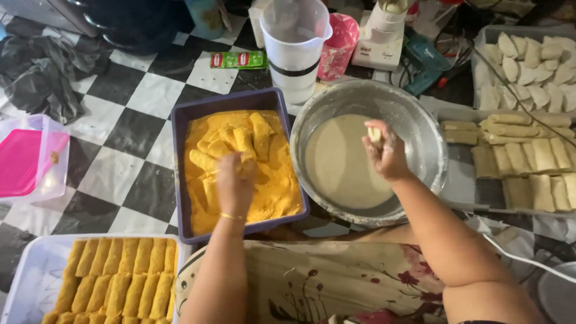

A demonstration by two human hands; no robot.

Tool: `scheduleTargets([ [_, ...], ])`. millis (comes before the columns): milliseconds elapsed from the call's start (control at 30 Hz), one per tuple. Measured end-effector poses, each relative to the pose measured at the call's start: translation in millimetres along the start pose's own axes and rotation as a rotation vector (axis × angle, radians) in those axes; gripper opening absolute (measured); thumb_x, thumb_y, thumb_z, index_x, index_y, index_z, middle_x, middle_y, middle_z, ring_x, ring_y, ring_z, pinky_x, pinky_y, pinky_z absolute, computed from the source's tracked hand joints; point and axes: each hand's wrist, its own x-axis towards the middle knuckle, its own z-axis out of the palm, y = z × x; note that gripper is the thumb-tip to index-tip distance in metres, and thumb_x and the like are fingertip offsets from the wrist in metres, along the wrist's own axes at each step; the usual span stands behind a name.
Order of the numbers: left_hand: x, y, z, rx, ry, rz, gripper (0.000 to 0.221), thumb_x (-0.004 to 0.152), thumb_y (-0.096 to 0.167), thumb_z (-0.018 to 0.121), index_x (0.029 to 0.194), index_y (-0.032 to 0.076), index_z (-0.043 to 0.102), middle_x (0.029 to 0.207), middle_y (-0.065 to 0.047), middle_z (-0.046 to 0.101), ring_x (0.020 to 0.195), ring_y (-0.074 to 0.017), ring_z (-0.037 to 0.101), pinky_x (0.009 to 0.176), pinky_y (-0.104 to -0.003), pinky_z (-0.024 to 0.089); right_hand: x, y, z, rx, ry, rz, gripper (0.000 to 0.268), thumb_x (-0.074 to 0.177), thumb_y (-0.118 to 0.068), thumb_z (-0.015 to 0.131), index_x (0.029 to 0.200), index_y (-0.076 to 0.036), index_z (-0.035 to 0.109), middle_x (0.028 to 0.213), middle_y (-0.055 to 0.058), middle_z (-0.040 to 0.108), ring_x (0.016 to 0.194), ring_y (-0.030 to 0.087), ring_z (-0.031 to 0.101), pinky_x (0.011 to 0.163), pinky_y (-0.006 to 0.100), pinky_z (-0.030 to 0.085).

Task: Dipping food rolls into a liquid batter and then coating them with yellow powder.

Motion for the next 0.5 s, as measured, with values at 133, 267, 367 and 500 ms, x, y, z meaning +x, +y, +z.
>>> scheduleTargets([
  [133, -27.1, 18.8, 14.8, -0.075, -0.837, 0.169, 0.034, 0.084, 0.034, 0.066, 0.116, 0.025, 0.07, 0.111, -0.007, 0.061, 0.112, -0.037, 0.06, 0.085, -0.05, 0.057, -24.3, 159.4, 3.9, -0.914, -0.472, 0.411, 0.044, 0.095, -0.044, 0.062, 0.122, -0.011, 0.07, 0.096, 0.016, 0.077, 0.092, 0.032, 0.076, 0.073, 0.045, 0.063],
  [267, -42.5, 11.0, 27.7, 0.357, -1.289, 0.006, 0.065, 0.088, 0.062, 0.066, 0.145, 0.047, 0.038, 0.159, 0.002, 0.027, 0.143, -0.0421, 0.037, 0.101, -0.057, 0.053, 3.3, 102.6, -9.1, -0.331, -0.469, 0.899, 0.07, 0.088, -0.023, 0.068, 0.155, -0.016, 0.05, 0.128, 0.023, 0.07, 0.111, 0.037, 0.071, 0.078, 0.047, 0.064],
  [367, -54.3, -21.7, 52.5, 0.225, -1.279, -0.235, 0.081, 0.08, 0.059, 0.08, 0.145, 0.031, 0.042, 0.154, -0.015, 0.037, 0.123, -0.0513, 0.059, 0.105, -0.056, 0.053, 32.5, -18.7, -9.5, 0.578, -0.467, 0.881, 0.068, 0.09, 0.013, 0.035, 0.157, 0.008, 0.028, 0.159, 0.035, 0.034, 0.135, 0.049, 0.048, 0.11, 0.052, 0.047],
  [500, -134.3, -152.9, 158.4, 0.639, -0.985, 0.771, 0.031, 0.095, 0.033, 0.051, 0.107, 0.013, 0.072, 0.109, -0.011, 0.062, 0.085, -0.0337, 0.072, 0.069, -0.045, 0.057, 37.6, -82.5, 50.9, 0.415, -0.726, 0.756, 0.047, 0.082, 0.004, 0.069, 0.13, 0.001, 0.068, 0.14, 0.023, 0.064, 0.115, 0.03, 0.07, 0.092, 0.035, 0.062],
])
